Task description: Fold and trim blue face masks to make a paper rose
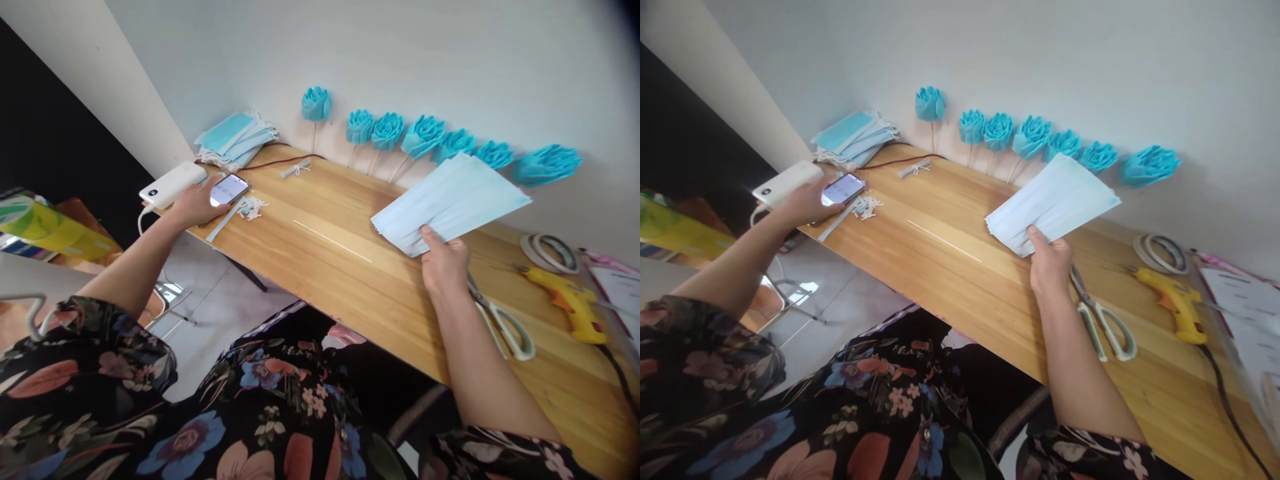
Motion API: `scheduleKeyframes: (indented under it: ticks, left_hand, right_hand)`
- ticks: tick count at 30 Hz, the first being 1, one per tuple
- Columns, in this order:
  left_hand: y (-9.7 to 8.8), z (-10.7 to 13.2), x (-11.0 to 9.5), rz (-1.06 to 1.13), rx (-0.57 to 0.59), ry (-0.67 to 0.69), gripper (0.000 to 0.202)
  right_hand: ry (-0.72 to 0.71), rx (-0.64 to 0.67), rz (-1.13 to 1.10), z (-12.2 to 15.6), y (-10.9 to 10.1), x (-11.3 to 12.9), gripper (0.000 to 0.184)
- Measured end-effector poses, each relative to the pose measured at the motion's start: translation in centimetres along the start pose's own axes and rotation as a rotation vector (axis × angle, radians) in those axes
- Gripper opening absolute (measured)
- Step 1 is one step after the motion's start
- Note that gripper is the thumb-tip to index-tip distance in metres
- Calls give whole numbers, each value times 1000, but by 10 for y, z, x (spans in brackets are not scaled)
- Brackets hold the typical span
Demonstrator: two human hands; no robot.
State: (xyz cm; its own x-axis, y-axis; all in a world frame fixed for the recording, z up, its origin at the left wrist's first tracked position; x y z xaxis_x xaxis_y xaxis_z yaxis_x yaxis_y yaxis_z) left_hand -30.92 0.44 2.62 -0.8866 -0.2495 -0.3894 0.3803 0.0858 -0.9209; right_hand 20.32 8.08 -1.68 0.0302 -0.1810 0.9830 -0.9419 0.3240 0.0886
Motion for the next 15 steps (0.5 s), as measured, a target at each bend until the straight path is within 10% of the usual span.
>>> scheduleKeyframes:
  ticks: [15]
  left_hand:
    - [-5,-4,-11,5,-7,-74,85]
  right_hand:
    - [3,33,-1,4,3,5,29]
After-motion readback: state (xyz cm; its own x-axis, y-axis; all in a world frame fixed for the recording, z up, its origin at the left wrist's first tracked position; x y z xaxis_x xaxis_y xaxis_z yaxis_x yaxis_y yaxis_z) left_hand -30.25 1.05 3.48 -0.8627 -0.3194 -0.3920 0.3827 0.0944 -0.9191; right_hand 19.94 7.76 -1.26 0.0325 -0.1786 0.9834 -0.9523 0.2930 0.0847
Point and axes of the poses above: each hand's wrist, its own z-axis away from the middle knuckle, its own y-axis out of the palm, x = y × z, the point moved 7 cm from there along -z, towards the middle knuckle, and after that the axes turned 14 degrees about z, right-handed, at the moved point
